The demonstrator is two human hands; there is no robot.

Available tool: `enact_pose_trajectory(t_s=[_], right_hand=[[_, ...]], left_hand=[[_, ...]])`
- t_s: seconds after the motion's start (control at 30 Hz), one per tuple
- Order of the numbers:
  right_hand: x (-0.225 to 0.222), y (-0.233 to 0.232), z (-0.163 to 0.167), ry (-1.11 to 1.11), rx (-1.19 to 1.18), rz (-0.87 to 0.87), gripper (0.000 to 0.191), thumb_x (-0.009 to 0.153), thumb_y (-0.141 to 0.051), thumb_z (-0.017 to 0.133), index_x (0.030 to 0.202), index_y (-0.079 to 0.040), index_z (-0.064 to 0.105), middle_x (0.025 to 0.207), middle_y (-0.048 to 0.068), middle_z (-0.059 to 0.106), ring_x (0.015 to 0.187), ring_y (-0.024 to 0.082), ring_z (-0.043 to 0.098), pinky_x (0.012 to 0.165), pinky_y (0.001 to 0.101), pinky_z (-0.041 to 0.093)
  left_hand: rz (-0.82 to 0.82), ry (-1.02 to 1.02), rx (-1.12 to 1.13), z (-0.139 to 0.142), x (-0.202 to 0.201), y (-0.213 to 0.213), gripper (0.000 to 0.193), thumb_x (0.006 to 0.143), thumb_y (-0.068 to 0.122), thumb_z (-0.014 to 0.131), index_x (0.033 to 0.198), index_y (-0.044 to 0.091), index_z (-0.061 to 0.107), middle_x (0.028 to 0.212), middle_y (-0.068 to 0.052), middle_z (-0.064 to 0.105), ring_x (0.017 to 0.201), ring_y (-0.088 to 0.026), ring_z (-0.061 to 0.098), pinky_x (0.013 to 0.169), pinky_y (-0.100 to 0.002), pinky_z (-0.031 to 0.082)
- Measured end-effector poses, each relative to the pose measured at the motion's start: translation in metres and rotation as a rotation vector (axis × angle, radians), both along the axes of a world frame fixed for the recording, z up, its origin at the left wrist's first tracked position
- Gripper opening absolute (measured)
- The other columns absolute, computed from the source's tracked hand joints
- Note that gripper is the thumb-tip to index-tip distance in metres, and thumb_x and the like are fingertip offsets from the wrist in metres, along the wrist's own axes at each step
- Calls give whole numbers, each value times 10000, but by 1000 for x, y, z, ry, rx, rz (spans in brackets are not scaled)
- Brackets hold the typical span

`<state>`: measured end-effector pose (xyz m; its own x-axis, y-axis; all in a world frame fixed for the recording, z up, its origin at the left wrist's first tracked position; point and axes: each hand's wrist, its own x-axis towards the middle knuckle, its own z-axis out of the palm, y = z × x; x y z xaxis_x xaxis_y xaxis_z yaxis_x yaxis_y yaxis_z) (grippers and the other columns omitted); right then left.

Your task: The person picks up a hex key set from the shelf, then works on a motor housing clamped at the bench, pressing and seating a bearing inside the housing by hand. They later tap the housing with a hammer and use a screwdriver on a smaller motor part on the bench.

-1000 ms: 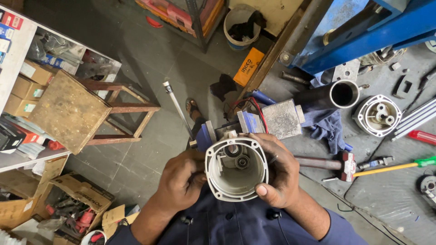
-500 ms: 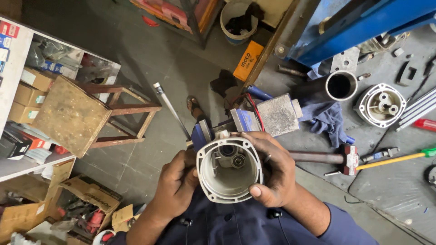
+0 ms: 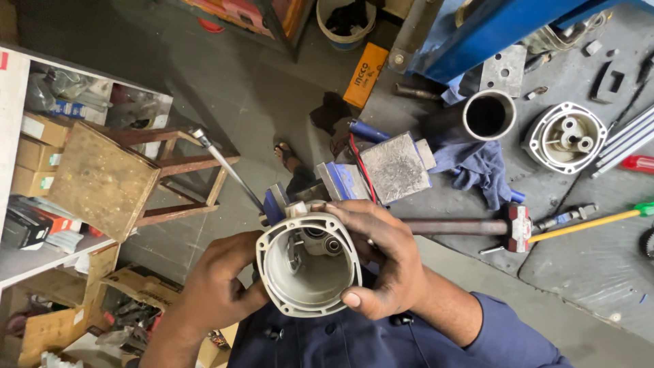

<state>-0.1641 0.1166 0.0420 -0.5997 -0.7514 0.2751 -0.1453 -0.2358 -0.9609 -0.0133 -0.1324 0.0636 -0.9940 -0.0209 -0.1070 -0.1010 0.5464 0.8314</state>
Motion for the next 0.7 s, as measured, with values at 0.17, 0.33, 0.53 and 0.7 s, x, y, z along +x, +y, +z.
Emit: enact_pose_trajectory(t_s=[0.17,0.33,0.53,0.7], right_hand=[[-1,3,3,-8,45,7,842,927,-518,733,1484,76,520,1466,256,620,1293,321,675,1114,394,548],[-3,3,10,-37,76,11,865,920,-522,735,1489,89,510,1470,253,612,1357,338,644,1188,428,510],[-8,-1,20,24,82,-31,822,942,-568,684,1445,72,571,1450,236,652,1353,340,665,1198,438,511],[-7,4,27,36,146,-94,814,956,-609,625,1415,62,601,1447,230,658,1345,338,666,1176,441,504]], left_hand=[[-15,108,133,4,-12,2,378,753,104,693,1109,-23,678,970,-173,747,854,-355,757,769,-397,600],[-37,167,101,7,-19,2,366,760,107,700,1099,-29,677,987,-185,743,876,-382,738,803,-408,582],[-135,340,-84,11,-34,-2,388,646,219,850,952,48,684,845,-110,714,759,-325,711,726,-411,566],[-314,682,-371,19,-52,-6,318,737,191,871,873,62,614,833,-89,687,673,-274,660,600,-386,508]])
